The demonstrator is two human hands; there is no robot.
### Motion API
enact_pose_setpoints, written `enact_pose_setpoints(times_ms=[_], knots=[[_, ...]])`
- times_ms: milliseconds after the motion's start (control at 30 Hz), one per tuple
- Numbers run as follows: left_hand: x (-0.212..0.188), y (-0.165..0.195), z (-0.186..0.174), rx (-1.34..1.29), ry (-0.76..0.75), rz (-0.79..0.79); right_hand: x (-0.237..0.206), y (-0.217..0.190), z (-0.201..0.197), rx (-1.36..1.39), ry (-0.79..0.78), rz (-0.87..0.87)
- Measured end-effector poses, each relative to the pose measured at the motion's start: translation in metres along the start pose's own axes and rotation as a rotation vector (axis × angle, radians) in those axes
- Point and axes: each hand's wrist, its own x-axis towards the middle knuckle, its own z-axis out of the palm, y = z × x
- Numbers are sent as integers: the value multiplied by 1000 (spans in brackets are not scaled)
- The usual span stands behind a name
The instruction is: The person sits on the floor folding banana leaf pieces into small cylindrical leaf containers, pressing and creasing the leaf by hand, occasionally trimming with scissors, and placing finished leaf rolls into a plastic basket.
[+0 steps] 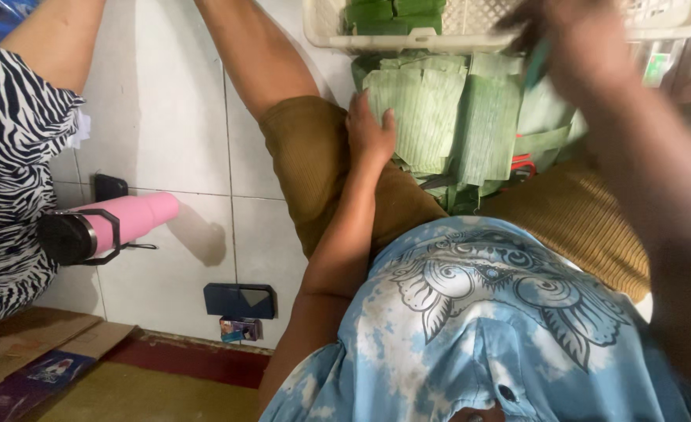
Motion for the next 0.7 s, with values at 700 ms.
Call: enact_pose_setpoints(times_ms=[700], knots=[[-37, 33, 32, -22, -127, 97, -38, 226, 27, -216, -135, 406]])
